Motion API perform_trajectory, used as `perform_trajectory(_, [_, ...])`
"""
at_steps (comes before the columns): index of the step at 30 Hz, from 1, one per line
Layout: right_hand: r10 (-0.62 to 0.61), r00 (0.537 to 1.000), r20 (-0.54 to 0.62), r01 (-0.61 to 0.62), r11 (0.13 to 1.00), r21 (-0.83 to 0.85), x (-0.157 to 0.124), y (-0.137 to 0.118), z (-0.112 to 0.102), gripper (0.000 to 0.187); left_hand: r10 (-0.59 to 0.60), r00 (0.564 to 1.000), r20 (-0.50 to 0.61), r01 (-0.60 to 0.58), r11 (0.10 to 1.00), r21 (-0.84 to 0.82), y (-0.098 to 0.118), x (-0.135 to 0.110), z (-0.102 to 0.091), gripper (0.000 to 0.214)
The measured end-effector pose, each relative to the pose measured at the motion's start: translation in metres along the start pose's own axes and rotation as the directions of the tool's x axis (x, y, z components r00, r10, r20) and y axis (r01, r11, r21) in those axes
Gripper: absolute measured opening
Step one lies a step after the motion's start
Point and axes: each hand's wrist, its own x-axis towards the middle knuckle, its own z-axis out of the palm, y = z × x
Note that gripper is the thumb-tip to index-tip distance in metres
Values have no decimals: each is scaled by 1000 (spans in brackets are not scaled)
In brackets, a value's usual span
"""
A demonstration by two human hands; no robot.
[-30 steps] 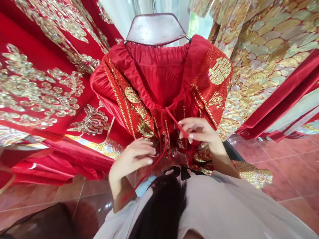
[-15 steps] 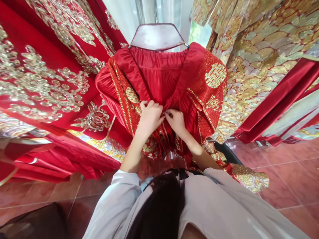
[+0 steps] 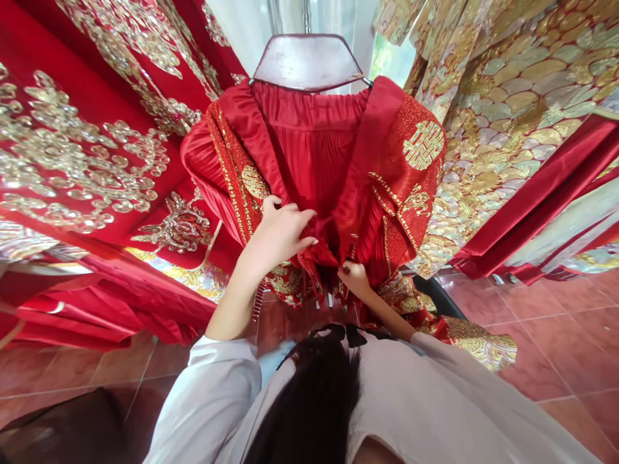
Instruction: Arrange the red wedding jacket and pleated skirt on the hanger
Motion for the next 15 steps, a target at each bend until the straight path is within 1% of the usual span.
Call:
perform_trajectory(1, [15, 1000, 13, -14, 1000, -20, -1, 7, -3, 19, -7, 1000, -15, 7, 1000, -1, 0, -3, -3, 22])
perform_trajectory(3, [25, 999, 39, -23, 998, -53, 0, 13, -19, 17, -25, 997, -71, 26, 999, 18, -1, -10, -7, 24])
perform_trajectory(5, [20, 998, 65, -14, 997, -81, 3, 8, -45, 12, -47, 988, -144, 51, 998, 25, 0, -13, -8, 23])
perform_trajectory(6, [12, 999, 48, -8, 996, -93, 5, 0, -59, 13, -73, 978, -196, 75, 997, 2, 2, -12, -7, 23])
perform_trajectory(7, [-9, 1000, -20, 7, 995, -99, 8, -12, -73, 17, -121, 955, -270, 113, 993, -44, 3, -9, -6, 23])
perform_trajectory(8, [-45, 989, -139, 32, 995, -96, 11, -27, -85, 24, -190, 912, -363, 160, 981, -109, 5, -3, -3, 24])
perform_trajectory(9, [-101, 947, -306, 76, 993, -91, 16, -45, -96, 31, -272, 846, -459, 207, 960, -187, 7, 4, -1, 27])
perform_trajectory(10, [-164, 860, -483, 138, 986, -88, 22, -65, -103, 36, -354, 764, -539, 244, 932, -267, 8, 12, 2, 31])
perform_trajectory(11, [-219, 750, -624, 201, 974, -100, 29, -83, -107, 37, -423, 686, -593, 266, 903, -337, 7, 21, 4, 36])
perform_trajectory(12, [-263, 652, -711, 250, 960, -126, 38, -100, -110, 37, -471, 629, -619, 276, 879, -389, 6, 30, 5, 41])
perform_trajectory(13, [-293, 589, -754, 272, 950, -156, 48, -112, -111, 38, -503, 596, -626, 281, 861, -424, 3, 37, 5, 43])
perform_trajectory(14, [-310, 556, -772, 274, 944, -182, 59, -120, -112, 38, -522, 577, -628, 286, 850, -443, -2, 42, 5, 43])
perform_trajectory(15, [-316, 545, -776, 264, 944, -199, 69, -123, -114, 36, -532, 563, -632, 291, 844, -451, -9, 44, 3, 41])
